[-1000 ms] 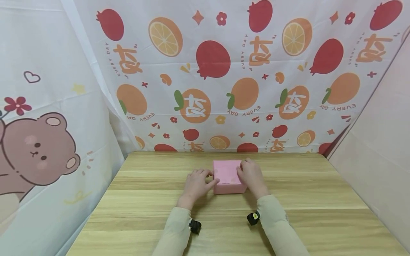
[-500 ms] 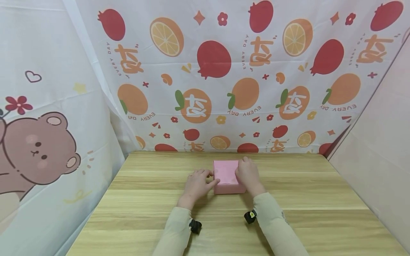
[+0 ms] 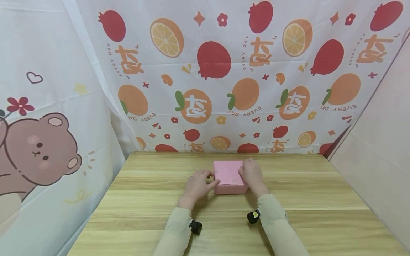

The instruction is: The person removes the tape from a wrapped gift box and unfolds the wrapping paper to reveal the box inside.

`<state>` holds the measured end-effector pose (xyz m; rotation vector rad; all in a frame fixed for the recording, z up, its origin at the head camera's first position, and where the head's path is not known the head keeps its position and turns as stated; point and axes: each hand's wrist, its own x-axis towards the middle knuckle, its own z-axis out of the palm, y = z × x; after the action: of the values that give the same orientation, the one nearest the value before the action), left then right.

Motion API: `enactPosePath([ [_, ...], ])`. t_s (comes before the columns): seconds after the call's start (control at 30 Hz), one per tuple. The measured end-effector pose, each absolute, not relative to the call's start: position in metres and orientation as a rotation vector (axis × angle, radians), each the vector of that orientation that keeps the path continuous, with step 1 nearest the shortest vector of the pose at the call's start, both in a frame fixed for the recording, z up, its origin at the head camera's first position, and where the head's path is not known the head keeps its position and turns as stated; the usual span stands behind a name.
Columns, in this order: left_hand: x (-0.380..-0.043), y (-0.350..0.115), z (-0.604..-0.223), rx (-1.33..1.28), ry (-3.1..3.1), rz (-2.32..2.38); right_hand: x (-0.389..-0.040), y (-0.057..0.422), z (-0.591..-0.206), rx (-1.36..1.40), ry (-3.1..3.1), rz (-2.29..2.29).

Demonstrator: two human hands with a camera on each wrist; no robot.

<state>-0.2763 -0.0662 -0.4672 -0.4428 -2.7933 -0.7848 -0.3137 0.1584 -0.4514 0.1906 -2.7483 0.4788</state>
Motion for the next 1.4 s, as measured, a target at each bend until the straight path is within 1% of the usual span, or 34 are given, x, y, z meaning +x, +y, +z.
enactPosePath([
  [0.57,-0.277,-0.067,-0.47,-0.456,-2.822,-0.784,-0.309,0.176,-0.465,0.056,-2.616,0.79],
  [0.8,-0.277,-0.066,-0.47,-0.456,-2.841,-0.791,-0.309,0.181,-0.471,0.037,-2.61,0.793],
  [1.4,-0.277,-0.066,-0.471,-0.454,-2.849,-0.811,-0.307,0.193,-0.473,0.03,-2.588,0.747],
])
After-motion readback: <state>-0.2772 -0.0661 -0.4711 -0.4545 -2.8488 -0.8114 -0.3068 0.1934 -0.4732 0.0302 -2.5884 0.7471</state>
